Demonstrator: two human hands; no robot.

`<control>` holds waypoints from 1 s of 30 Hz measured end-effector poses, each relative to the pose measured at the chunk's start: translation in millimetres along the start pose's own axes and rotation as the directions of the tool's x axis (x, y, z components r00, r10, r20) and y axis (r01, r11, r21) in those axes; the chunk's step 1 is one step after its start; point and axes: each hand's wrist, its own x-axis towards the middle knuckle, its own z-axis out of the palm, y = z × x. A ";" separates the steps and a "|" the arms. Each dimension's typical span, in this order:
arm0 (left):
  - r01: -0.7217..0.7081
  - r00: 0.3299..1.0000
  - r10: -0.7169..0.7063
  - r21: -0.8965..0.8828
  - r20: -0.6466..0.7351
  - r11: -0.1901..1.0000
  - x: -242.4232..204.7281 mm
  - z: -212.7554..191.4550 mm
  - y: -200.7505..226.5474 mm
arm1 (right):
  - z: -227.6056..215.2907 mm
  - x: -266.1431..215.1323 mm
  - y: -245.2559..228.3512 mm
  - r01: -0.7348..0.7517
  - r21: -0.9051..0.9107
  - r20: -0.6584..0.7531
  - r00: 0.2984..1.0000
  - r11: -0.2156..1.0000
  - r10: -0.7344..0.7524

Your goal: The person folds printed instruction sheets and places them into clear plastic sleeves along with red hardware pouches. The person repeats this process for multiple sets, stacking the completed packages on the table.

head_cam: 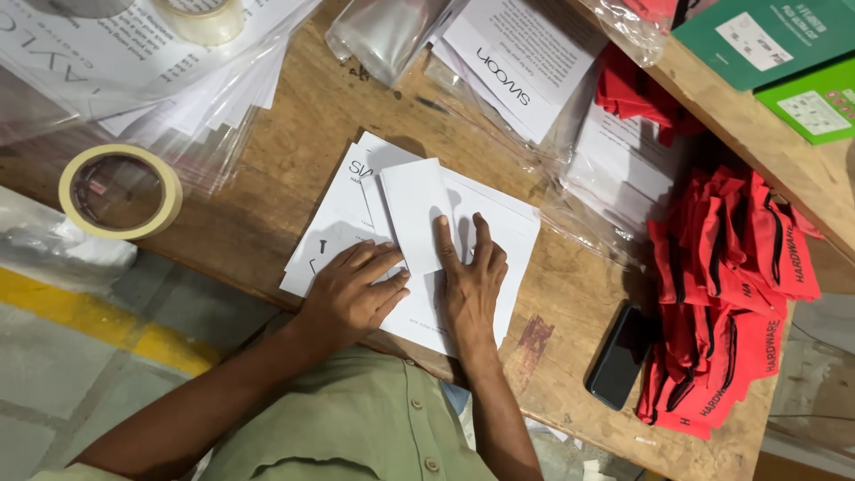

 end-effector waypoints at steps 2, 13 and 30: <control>-0.003 0.998 0.003 -0.003 -0.055 1.000 -0.8 1.3 0.0 | 9.1 -2.3 6.6 0.074 -0.079 -0.001 0.997 0.994 -0.075; 0.058 0.985 -0.066 -0.052 -0.158 0.997 -2.2 7.7 -2.9 | -2.6 8.1 -1.6 0.248 -0.166 0.180 0.959 0.954 -0.218; 0.062 0.986 -0.067 -0.040 -0.151 0.997 1.1 2.0 -0.4 | -7.1 12.4 -3.8 0.293 -0.172 0.261 0.934 0.940 -0.243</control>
